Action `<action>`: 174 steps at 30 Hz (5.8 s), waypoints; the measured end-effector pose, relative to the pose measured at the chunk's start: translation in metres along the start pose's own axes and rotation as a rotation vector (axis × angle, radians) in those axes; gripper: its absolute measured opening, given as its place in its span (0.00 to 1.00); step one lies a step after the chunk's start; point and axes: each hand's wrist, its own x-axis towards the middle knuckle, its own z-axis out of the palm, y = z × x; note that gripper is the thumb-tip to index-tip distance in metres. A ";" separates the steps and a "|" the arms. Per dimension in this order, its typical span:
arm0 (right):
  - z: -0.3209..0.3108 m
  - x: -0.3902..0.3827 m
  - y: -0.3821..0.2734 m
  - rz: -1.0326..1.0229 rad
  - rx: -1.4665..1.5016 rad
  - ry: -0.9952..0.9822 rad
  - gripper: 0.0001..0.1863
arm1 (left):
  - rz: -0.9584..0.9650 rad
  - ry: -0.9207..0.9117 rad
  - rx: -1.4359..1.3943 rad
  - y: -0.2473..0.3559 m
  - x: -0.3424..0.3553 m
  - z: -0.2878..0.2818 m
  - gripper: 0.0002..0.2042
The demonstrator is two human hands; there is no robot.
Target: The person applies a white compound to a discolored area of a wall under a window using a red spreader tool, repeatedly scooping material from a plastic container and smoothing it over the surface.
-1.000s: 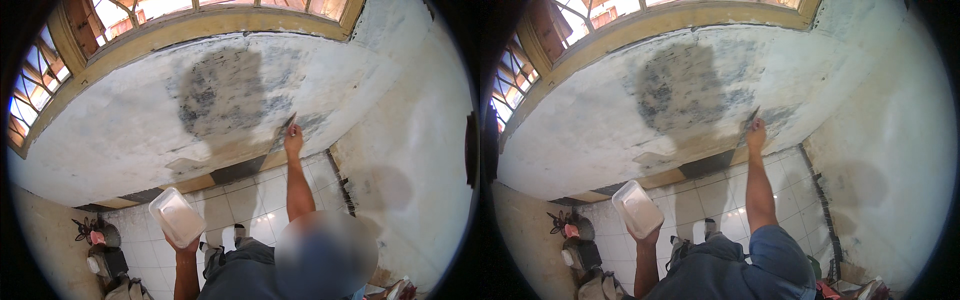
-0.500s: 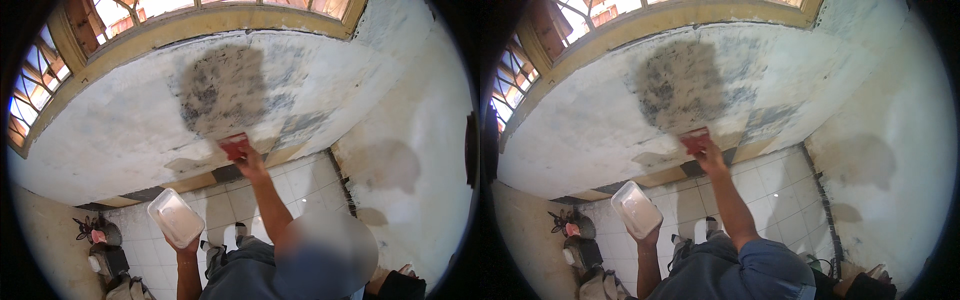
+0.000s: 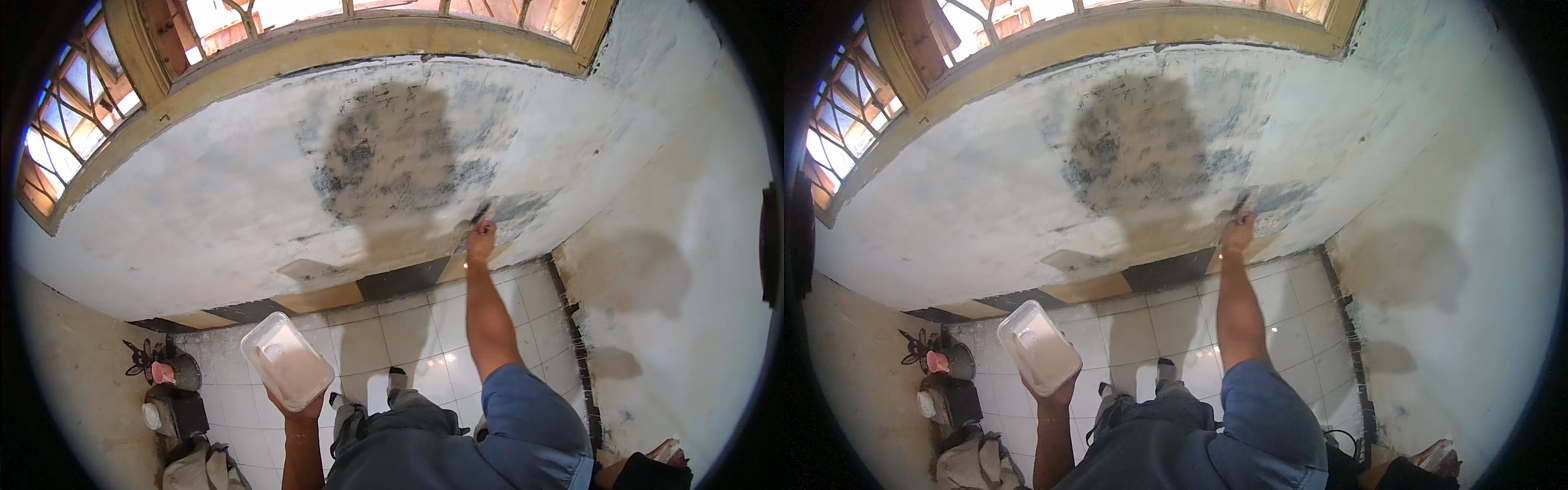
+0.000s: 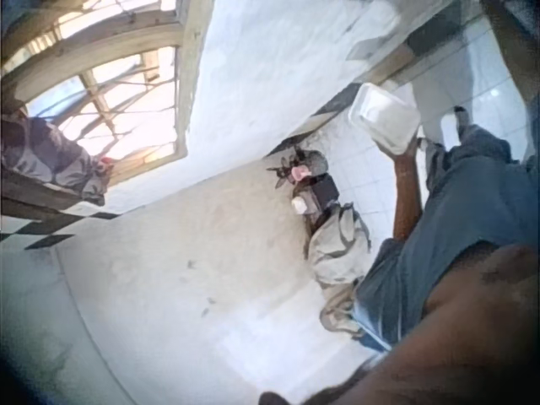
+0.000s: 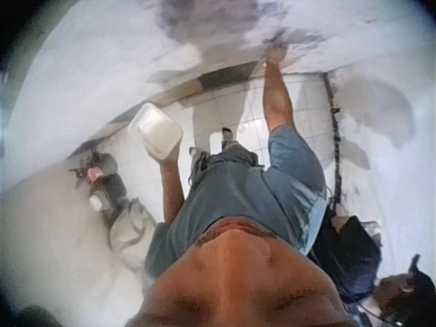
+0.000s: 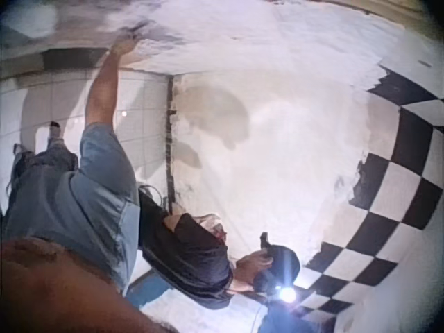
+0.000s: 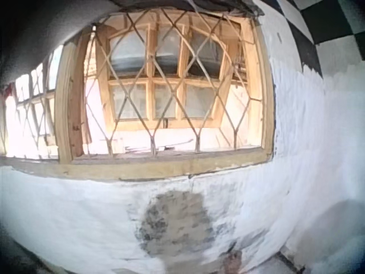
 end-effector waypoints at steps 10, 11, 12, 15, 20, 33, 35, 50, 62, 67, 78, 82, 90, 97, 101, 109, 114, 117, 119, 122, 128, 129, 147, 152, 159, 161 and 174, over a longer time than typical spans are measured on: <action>0.068 -0.218 -0.181 0.139 0.040 -0.419 0.18 | -0.184 -0.047 -0.151 -0.016 0.010 -0.003 0.30; 0.062 -0.221 -0.186 0.178 0.128 -0.502 0.18 | -0.188 -0.046 -0.155 -0.017 0.010 -0.001 0.30; 0.062 -0.203 -0.153 0.215 0.230 -0.538 0.18 | -0.227 -0.063 -0.172 -0.024 0.013 0.014 0.29; 0.012 -0.168 -0.151 0.900 0.894 -0.700 0.17 | -0.195 -0.075 -0.196 -0.023 0.015 0.004 0.29; -0.051 -0.019 -0.126 0.334 0.483 -0.292 0.13 | -0.203 -0.047 -0.180 -0.030 0.015 0.005 0.27; 0.025 -0.134 -0.268 -0.163 -0.003 -0.392 0.20 | -0.141 -0.092 -0.162 -0.017 0.008 0.019 0.27; 0.022 -0.124 -0.264 0.449 0.743 -0.533 0.19 | -0.142 -0.098 -0.157 -0.019 0.011 0.023 0.27; -0.007 0.012 -0.218 -1.161 -0.509 -0.099 0.31 | -0.216 -0.129 -0.161 -0.026 0.021 0.014 0.27; -0.071 0.026 -0.325 -1.068 -0.194 0.055 0.35 | -0.043 -0.093 0.127 -0.025 0.027 0.021 0.26; -0.026 0.043 -0.251 -1.205 -0.477 -0.152 0.37 | -0.200 -0.187 -0.121 -0.029 0.027 0.024 0.24; -0.075 0.036 -0.280 -1.062 -0.295 0.026 0.37 | -0.121 -0.143 -0.039 -0.024 0.024 0.030 0.23; -0.046 0.072 -0.306 -1.152 -0.282 0.093 0.40 | -0.197 -0.185 -0.146 -0.026 0.026 0.037 0.22; -0.036 -0.020 -0.120 -0.974 -0.545 -0.295 0.34 | -0.129 -0.159 -0.047 -0.033 0.030 0.036 0.24; -0.083 0.003 -0.154 -0.449 -0.172 -0.139 0.21 | -0.218 -0.120 -0.150 -0.020 0.027 0.023 0.26; -0.100 0.098 -0.256 -0.595 0.101 0.202 0.21 | -0.238 -0.094 -0.161 -0.021 0.027 0.020 0.26; -0.038 0.050 -0.360 -0.534 -0.278 0.052 0.25 | -0.198 -0.115 -0.155 -0.027 0.026 0.017 0.25; -0.002 -0.082 -0.338 -0.897 -0.271 -0.347 0.26 | -0.187 -0.132 -0.157 -0.024 0.026 0.023 0.25; -0.016 -0.061 -0.325 -0.844 -0.056 -0.330 0.23 | -0.164 -0.118 -0.135 -0.020 0.031 0.016 0.25; -0.052 -0.033 -0.345 -0.737 -0.048 -0.196 0.22 | -0.167 -0.113 -0.146 -0.017 0.030 0.010 0.25; -0.074 0.041 -0.333 -0.705 -0.157 0.179 0.21 | -0.138 -0.121 -0.084 -0.017 0.026 0.011 0.26; -0.024 0.011 -0.294 -0.683 -0.201 0.074 0.14 | 0.340 -0.209 0.797 -0.018 0.023 0.027 0.25; -0.004 -0.003 -0.273 -0.757 -0.384 0.009 0.17 | 0.061 -0.210 0.330 -0.020 0.024 0.033 0.25; 0.020 -0.031 -0.375 -0.809 0.113 -0.267 0.12 | -0.138 -0.097 -0.155 -0.014 0.024 0.018 0.26; 0.004 -0.050 -0.386 -1.159 0.066 -0.204 0.15 | -0.131 -0.029 -0.193 -0.012 0.028 0.020 0.26; 0.012 0.000 -0.333 -1.500 -0.360 -0.212 0.13 | -0.175 -0.132 -0.191 -0.017 0.026 0.013 0.27; 0.029 0.000 -0.225 -1.550 -0.625 -0.318 0.21 | -0.221 -0.180 -0.204 -0.025 0.029 0.017 0.28; -0.061 -0.152 -0.356 -0.313 0.170 -1.023 0.14 | -0.191 -0.262 -0.307 -0.023 0.042 0.027 0.27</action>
